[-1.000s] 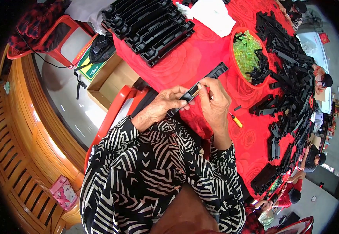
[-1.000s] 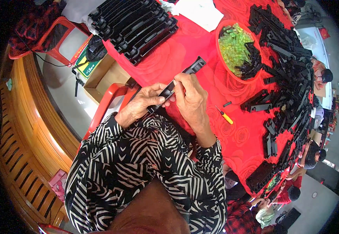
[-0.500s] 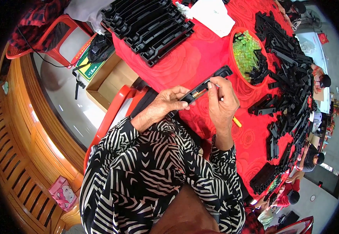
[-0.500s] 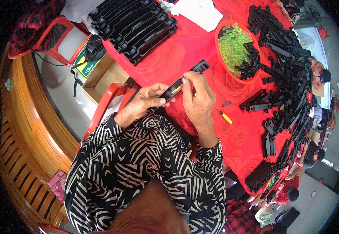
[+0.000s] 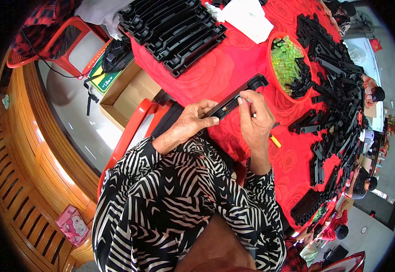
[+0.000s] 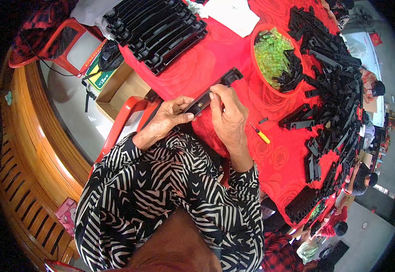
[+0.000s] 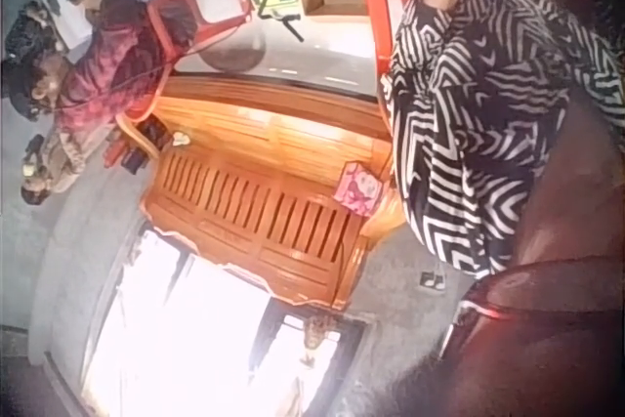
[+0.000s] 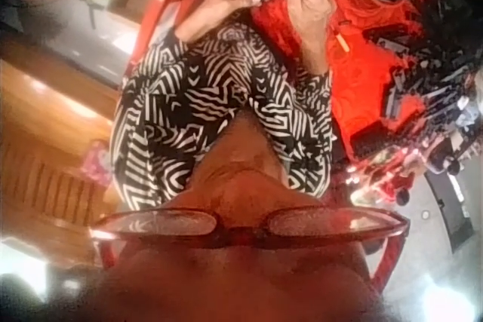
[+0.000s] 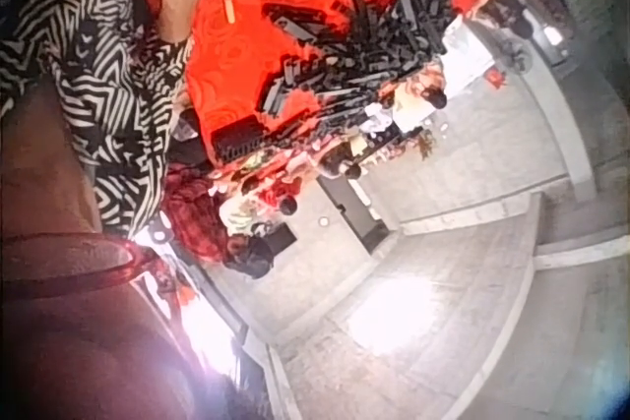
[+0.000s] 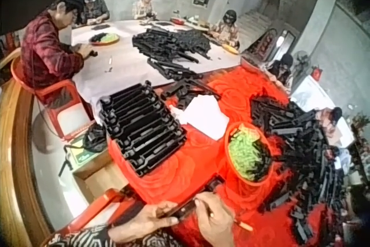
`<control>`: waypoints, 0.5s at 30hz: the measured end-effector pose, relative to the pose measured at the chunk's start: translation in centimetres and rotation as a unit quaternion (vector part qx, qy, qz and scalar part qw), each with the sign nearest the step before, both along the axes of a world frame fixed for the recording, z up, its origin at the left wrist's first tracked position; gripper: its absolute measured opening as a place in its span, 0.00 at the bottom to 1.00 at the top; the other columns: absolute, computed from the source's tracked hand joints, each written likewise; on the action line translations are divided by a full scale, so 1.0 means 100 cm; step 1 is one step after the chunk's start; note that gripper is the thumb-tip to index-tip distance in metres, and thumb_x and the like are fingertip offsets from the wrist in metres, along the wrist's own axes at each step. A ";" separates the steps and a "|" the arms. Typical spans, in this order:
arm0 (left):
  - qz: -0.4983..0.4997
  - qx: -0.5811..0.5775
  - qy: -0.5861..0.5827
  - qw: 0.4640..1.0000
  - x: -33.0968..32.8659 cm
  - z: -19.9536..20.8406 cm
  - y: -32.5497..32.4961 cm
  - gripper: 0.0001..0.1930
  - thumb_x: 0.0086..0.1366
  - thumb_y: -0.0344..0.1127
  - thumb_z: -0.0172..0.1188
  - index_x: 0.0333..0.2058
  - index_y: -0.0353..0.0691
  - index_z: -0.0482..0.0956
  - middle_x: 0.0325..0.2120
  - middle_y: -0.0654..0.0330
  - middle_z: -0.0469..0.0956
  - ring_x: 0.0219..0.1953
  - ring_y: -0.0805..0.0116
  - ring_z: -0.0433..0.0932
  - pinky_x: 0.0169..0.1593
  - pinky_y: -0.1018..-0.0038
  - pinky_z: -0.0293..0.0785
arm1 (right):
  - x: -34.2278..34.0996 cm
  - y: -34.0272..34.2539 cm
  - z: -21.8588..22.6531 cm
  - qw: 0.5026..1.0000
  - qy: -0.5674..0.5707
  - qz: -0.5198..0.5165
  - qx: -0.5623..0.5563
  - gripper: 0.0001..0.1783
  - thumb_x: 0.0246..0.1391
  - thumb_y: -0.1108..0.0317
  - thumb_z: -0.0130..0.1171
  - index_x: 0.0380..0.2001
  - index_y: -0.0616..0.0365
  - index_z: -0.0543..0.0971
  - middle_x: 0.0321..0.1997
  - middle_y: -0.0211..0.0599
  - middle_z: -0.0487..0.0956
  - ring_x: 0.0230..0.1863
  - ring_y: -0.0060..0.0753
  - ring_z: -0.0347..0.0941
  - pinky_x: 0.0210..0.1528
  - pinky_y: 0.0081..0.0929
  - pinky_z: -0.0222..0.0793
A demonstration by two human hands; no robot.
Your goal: The person assembles plastic components by inserting small metal parts into black plastic housings by hand.
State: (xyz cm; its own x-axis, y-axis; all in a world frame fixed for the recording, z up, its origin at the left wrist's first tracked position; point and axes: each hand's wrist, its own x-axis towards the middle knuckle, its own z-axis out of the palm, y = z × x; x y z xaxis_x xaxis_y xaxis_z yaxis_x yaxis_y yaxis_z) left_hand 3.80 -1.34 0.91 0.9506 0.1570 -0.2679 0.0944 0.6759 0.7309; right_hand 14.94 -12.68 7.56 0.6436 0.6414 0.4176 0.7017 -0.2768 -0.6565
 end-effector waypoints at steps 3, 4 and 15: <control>-0.016 0.011 -0.007 1.000 0.001 -0.003 0.000 0.14 0.54 0.25 0.56 0.41 0.31 0.69 0.33 0.63 0.72 0.37 0.77 0.70 0.43 0.81 0.66 | -0.003 0.002 0.000 0.999 0.032 0.033 -0.022 0.09 0.45 0.81 0.53 0.33 0.62 0.73 0.30 0.41 0.75 0.30 0.36 0.74 0.30 0.25 0.68; -0.016 0.012 -0.007 1.000 0.000 -0.003 0.001 0.14 0.54 0.25 0.56 0.41 0.31 0.69 0.33 0.63 0.72 0.37 0.77 0.70 0.43 0.81 0.66 | -0.003 0.002 -0.001 0.999 0.032 0.033 -0.022 0.09 0.45 0.81 0.53 0.33 0.62 0.73 0.30 0.41 0.75 0.30 0.36 0.74 0.30 0.25 0.68; -0.005 0.090 0.028 0.996 0.003 -0.008 -0.005 0.07 0.60 0.28 0.50 0.36 0.32 0.69 0.27 0.61 0.74 0.30 0.77 0.71 0.36 0.82 0.66 | -0.004 0.007 -0.010 0.997 0.052 0.042 -0.045 0.10 0.45 0.81 0.52 0.34 0.61 0.71 0.30 0.42 0.74 0.30 0.41 0.74 0.29 0.28 0.68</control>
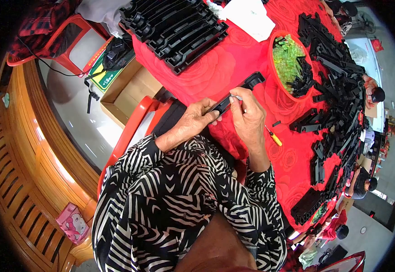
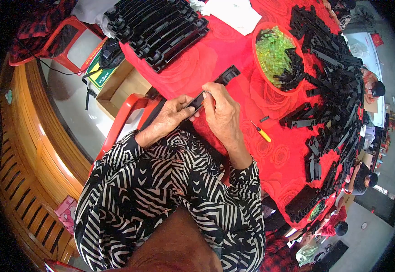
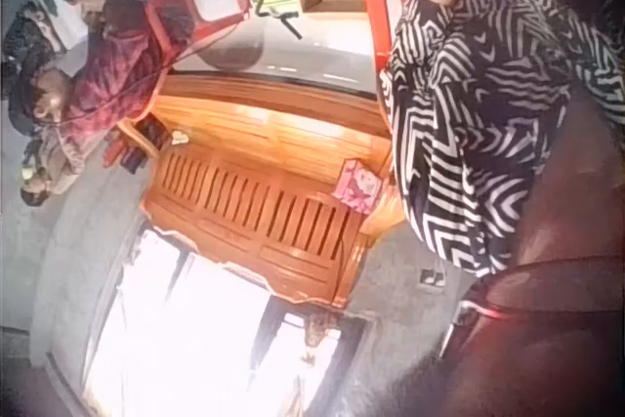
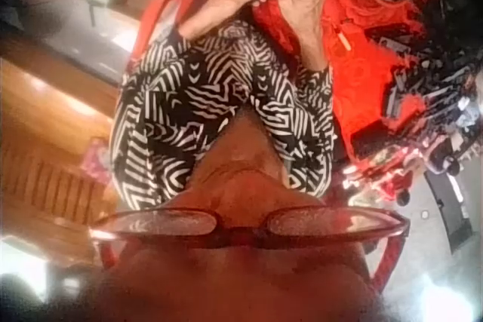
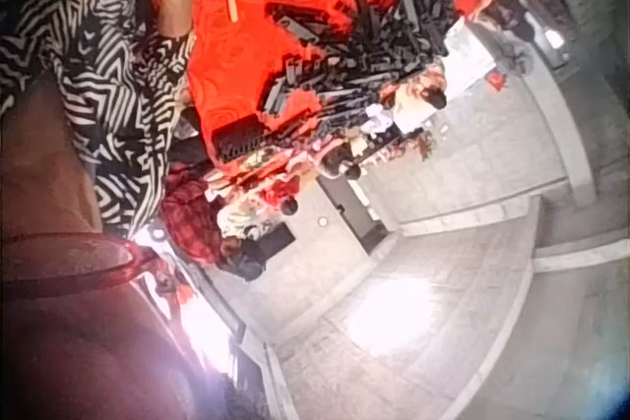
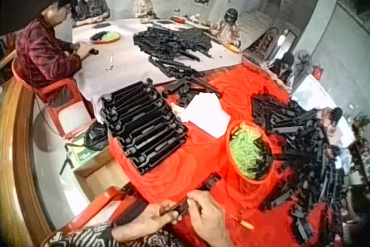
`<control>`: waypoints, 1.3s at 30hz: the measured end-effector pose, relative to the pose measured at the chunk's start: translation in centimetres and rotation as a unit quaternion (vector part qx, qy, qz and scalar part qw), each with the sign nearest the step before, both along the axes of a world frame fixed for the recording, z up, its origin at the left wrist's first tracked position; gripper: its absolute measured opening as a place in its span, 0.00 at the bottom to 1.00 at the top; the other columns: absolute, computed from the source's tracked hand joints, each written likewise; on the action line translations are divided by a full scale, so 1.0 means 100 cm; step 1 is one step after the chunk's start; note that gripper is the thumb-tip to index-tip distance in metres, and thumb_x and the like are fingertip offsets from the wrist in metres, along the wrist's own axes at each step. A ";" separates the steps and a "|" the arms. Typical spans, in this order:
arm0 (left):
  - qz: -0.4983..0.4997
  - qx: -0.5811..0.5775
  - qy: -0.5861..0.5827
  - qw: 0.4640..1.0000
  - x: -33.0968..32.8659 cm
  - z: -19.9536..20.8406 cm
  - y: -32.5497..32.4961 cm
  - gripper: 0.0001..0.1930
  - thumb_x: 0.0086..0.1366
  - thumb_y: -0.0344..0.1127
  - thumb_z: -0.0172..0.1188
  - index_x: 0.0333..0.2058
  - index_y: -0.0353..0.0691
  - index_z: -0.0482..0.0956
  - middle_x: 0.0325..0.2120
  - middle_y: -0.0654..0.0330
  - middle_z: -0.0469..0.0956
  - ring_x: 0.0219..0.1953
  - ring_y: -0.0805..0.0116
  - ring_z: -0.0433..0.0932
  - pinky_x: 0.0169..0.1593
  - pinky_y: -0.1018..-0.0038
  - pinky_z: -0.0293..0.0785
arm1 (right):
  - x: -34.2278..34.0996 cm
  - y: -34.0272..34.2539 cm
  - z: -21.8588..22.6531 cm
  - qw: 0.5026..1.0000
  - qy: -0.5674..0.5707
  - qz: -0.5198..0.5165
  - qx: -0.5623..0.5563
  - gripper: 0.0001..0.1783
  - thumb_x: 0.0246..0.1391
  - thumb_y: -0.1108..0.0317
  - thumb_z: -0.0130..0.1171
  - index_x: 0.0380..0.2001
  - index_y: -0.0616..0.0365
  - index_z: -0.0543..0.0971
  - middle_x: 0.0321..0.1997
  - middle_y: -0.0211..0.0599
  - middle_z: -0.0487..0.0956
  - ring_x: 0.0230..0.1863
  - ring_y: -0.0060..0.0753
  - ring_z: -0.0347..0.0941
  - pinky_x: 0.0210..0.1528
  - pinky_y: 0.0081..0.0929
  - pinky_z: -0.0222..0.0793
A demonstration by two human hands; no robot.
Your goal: The person assembles plastic components by inserting small metal parts into black plastic housings by hand.
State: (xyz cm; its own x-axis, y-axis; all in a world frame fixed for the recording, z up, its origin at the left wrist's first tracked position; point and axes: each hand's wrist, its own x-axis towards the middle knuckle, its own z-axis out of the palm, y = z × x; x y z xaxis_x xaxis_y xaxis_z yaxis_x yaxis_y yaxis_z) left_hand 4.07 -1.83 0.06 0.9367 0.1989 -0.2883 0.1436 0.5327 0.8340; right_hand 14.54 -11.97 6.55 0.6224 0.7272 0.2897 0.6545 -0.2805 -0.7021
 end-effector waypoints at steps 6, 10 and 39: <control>0.012 0.074 0.020 0.997 0.002 -0.008 -0.004 0.06 0.61 0.30 0.51 0.33 0.33 0.69 0.21 0.64 0.73 0.25 0.79 0.69 0.30 0.81 0.65 | -0.002 -0.001 -0.008 0.996 -0.084 0.001 0.008 0.09 0.45 0.81 0.53 0.33 0.62 0.72 0.29 0.39 0.74 0.26 0.31 0.72 0.27 0.24 0.66; 0.013 0.079 0.022 0.997 0.003 -0.010 -0.007 0.07 0.61 0.31 0.51 0.33 0.33 0.69 0.21 0.64 0.72 0.25 0.79 0.68 0.29 0.81 0.65 | -0.003 -0.003 -0.012 0.992 -0.123 0.015 0.013 0.13 0.43 0.81 0.53 0.35 0.60 0.70 0.25 0.41 0.71 0.24 0.43 0.71 0.24 0.33 0.66; 0.037 0.054 0.025 0.998 0.007 -0.011 -0.012 0.05 0.59 0.30 0.55 0.28 0.36 0.70 0.18 0.68 0.69 0.20 0.83 0.65 0.23 0.85 0.63 | -0.008 -0.017 -0.015 0.986 -0.164 -0.016 -0.021 0.10 0.43 0.81 0.55 0.32 0.61 0.73 0.26 0.42 0.71 0.24 0.41 0.71 0.23 0.29 0.67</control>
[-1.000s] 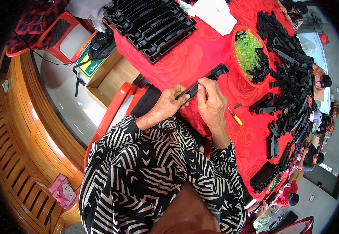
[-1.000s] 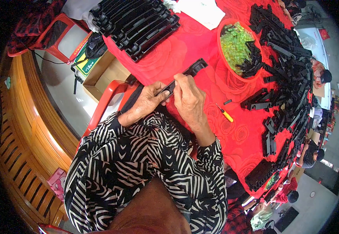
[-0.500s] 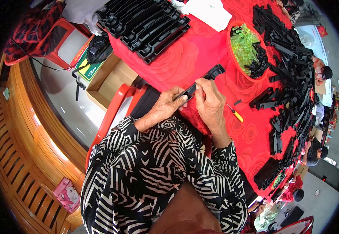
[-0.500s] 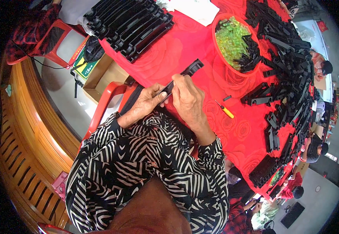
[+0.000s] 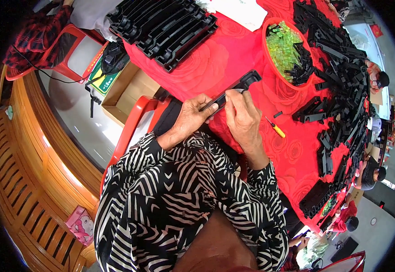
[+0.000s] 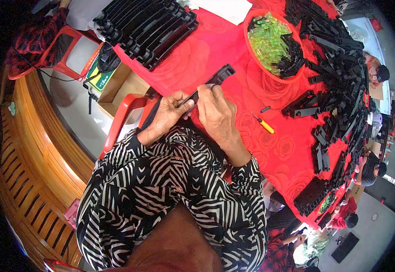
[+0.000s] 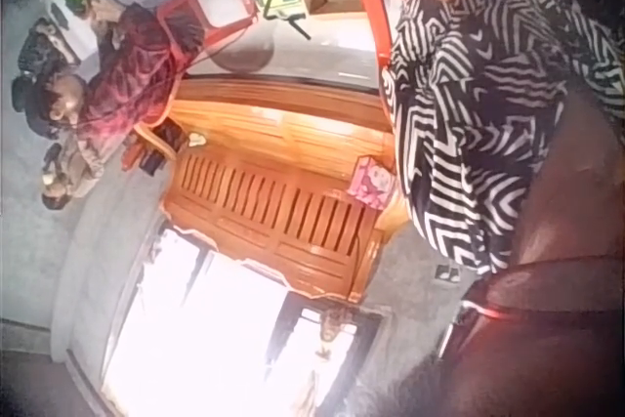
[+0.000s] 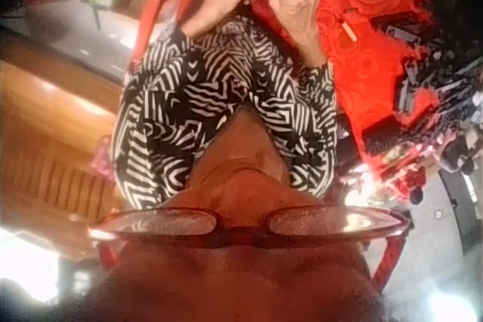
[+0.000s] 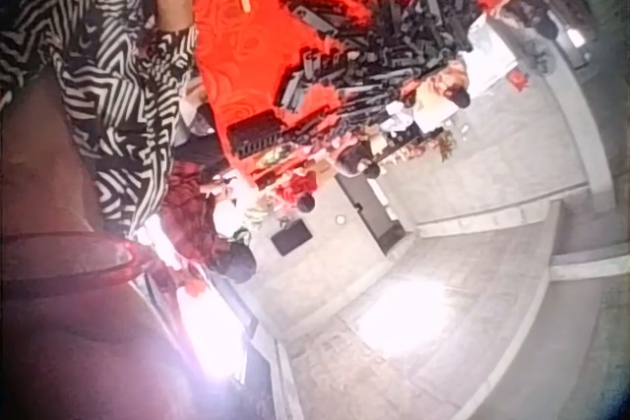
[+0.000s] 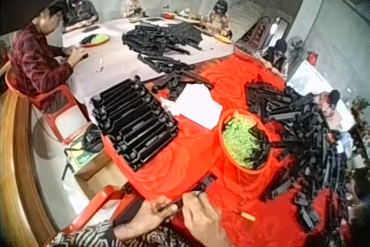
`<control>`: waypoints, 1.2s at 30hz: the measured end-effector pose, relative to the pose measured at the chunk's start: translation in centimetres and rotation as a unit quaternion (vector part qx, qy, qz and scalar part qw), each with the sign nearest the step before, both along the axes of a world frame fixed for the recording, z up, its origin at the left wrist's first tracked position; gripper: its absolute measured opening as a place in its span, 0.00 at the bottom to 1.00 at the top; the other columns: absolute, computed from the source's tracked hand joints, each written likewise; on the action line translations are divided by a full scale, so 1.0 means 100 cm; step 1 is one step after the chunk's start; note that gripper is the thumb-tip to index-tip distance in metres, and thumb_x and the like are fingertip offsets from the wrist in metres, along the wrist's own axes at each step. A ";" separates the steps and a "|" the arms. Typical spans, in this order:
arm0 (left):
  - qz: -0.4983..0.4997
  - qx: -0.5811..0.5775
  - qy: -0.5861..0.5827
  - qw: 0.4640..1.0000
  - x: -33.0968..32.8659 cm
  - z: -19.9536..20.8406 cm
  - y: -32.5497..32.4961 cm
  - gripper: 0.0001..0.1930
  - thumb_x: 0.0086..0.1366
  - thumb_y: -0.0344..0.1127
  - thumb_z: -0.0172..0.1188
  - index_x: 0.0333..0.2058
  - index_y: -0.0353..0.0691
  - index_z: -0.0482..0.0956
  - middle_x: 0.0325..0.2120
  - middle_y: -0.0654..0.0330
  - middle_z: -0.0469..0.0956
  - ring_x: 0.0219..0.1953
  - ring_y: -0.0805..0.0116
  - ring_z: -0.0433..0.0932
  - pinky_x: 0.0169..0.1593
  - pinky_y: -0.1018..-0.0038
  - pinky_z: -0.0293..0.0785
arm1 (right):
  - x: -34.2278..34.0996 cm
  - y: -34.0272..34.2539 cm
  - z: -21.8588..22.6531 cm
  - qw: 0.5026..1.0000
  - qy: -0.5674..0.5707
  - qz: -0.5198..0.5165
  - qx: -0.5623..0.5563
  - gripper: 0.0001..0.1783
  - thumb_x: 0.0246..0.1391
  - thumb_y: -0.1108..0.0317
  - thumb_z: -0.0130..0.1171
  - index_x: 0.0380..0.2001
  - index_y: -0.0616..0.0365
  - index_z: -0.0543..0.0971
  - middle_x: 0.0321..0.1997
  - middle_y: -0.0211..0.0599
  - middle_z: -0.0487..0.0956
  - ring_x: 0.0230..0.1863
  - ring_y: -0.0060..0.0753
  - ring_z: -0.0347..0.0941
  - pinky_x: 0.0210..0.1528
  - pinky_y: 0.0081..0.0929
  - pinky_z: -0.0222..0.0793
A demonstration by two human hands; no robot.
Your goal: The person assembles plastic components by inserting small metal parts into black plastic housings by hand.
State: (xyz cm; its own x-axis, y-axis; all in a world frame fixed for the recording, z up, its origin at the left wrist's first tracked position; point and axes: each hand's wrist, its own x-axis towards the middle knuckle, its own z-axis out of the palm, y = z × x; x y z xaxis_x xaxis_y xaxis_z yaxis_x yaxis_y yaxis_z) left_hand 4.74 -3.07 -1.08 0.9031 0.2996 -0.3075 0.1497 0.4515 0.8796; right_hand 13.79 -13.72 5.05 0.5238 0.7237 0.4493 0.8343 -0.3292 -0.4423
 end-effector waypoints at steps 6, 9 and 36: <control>-0.001 0.005 0.019 1.000 0.000 0.000 -0.004 0.05 0.60 0.30 0.54 0.29 0.36 0.70 0.18 0.68 0.70 0.19 0.83 0.65 0.23 0.85 0.63 | 0.005 0.002 -0.001 0.997 0.056 0.004 0.045 0.10 0.44 0.81 0.54 0.33 0.62 0.73 0.26 0.41 0.72 0.25 0.38 0.71 0.26 0.27 0.66; -0.024 0.031 0.024 0.999 -0.002 -0.003 -0.004 0.05 0.60 0.31 0.53 0.30 0.35 0.71 0.18 0.68 0.71 0.19 0.82 0.66 0.24 0.85 0.63 | 0.009 0.002 0.006 0.986 0.149 0.006 0.074 0.09 0.44 0.81 0.52 0.33 0.61 0.72 0.26 0.42 0.71 0.25 0.42 0.71 0.24 0.30 0.66; -0.029 -0.020 0.002 0.999 -0.002 -0.002 -0.007 0.04 0.60 0.29 0.53 0.32 0.35 0.70 0.20 0.67 0.70 0.22 0.82 0.66 0.26 0.84 0.63 | 0.002 -0.004 -0.006 0.999 0.024 0.015 0.028 0.13 0.37 0.83 0.55 0.30 0.60 0.73 0.23 0.38 0.70 0.20 0.38 0.69 0.20 0.29 0.65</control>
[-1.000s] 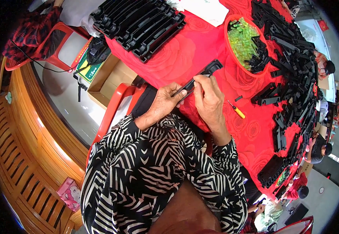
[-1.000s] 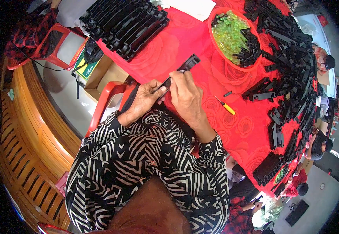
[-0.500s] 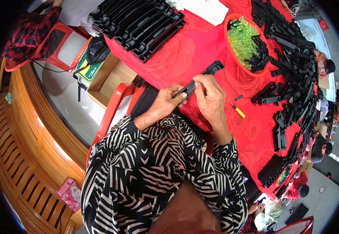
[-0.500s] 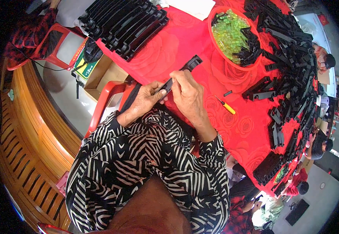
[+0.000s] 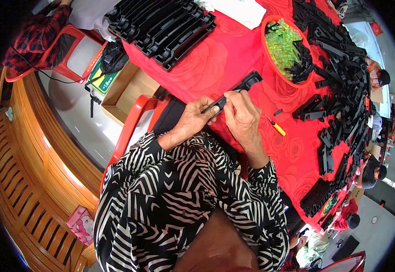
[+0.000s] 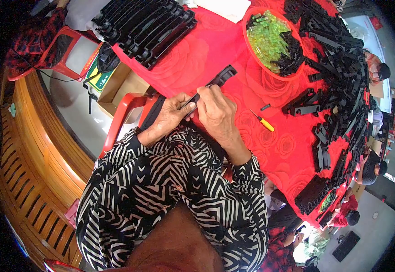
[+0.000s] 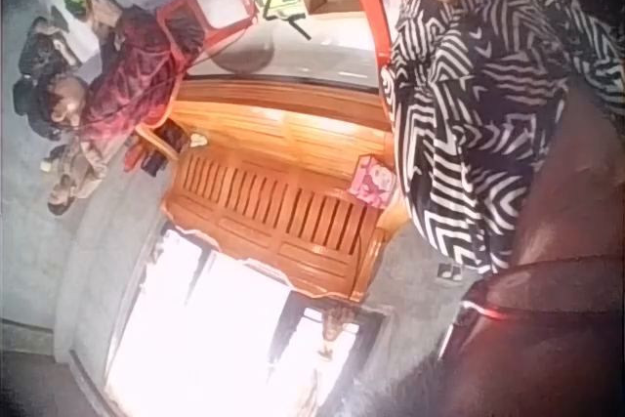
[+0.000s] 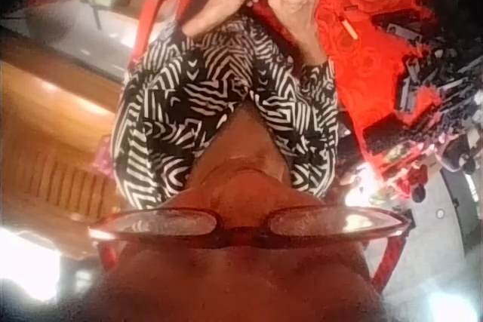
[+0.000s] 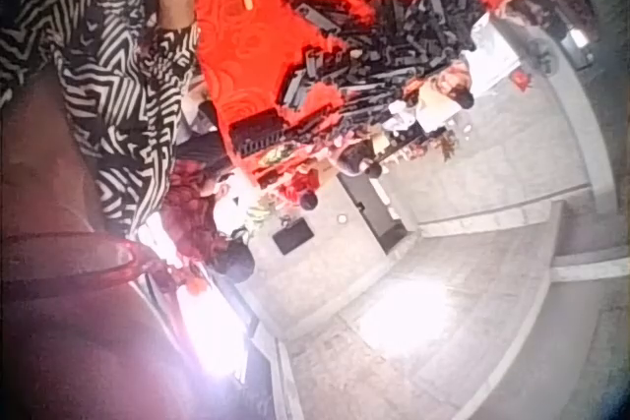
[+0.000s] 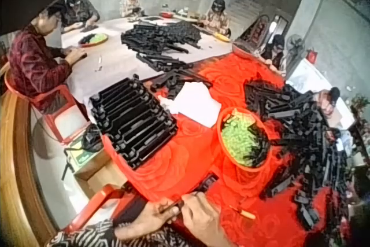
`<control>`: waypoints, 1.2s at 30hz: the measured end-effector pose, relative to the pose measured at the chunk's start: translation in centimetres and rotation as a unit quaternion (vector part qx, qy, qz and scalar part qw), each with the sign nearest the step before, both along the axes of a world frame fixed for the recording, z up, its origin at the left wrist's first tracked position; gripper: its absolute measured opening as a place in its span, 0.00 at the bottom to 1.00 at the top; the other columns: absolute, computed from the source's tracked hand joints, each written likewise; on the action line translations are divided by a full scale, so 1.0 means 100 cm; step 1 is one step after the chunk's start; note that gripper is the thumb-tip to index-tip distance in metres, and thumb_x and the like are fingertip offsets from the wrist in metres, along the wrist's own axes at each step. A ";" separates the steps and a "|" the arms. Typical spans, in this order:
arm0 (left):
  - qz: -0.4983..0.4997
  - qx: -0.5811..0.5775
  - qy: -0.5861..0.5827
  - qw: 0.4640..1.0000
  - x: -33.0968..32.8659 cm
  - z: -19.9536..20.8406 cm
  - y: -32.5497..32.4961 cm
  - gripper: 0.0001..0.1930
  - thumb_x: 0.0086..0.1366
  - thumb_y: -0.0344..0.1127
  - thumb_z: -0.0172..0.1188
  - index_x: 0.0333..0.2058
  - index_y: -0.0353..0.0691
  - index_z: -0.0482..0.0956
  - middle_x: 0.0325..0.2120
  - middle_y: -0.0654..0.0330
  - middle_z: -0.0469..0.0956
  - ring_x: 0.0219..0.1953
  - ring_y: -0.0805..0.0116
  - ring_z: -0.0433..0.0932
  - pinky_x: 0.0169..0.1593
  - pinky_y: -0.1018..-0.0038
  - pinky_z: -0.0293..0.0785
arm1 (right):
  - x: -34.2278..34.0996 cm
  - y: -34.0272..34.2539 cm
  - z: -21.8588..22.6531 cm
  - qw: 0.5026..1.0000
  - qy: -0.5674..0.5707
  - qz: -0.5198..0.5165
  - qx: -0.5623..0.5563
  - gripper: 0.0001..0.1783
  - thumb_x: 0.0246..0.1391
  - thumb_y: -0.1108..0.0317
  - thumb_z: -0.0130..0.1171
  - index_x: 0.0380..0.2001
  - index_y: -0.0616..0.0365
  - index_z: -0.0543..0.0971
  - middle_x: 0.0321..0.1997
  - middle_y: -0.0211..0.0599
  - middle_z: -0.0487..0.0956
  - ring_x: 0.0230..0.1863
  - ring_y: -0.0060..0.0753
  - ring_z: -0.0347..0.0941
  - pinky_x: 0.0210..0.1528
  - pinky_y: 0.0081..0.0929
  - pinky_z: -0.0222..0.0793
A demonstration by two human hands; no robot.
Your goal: The person assembles plastic components by inserting small metal parts into black plastic housings by hand.
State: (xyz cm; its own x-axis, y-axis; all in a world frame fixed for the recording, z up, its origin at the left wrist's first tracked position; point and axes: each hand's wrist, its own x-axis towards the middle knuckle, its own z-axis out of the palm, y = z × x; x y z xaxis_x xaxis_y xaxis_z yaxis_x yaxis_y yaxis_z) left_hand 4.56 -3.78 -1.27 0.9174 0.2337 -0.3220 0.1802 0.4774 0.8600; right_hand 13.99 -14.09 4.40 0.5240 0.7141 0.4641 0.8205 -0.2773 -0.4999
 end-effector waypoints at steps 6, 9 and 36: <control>0.019 0.010 -0.027 0.999 0.003 0.002 0.002 0.04 0.60 0.28 0.54 0.28 0.35 0.69 0.19 0.68 0.69 0.21 0.83 0.65 0.24 0.85 0.61 | 0.000 -0.004 -0.004 0.995 -0.099 -0.001 -0.003 0.15 0.35 0.78 0.57 0.33 0.59 0.73 0.26 0.39 0.68 0.17 0.36 0.68 0.18 0.28 0.64; 0.027 0.021 -0.038 0.999 0.006 0.006 0.003 0.05 0.60 0.28 0.54 0.27 0.35 0.69 0.18 0.68 0.68 0.20 0.83 0.65 0.23 0.85 0.61 | -0.002 -0.005 -0.003 0.988 -0.153 -0.011 -0.001 0.15 0.36 0.77 0.58 0.33 0.59 0.73 0.27 0.39 0.67 0.15 0.32 0.67 0.17 0.25 0.63; 0.027 -0.027 -0.020 0.999 -0.005 0.005 0.010 0.05 0.60 0.27 0.53 0.26 0.36 0.68 0.17 0.67 0.68 0.18 0.82 0.65 0.21 0.84 0.62 | 0.011 -0.008 0.018 0.949 0.223 -0.150 0.163 0.19 0.51 0.69 0.51 0.45 0.65 0.65 0.35 0.32 0.68 0.23 0.12 0.58 0.23 0.12 0.54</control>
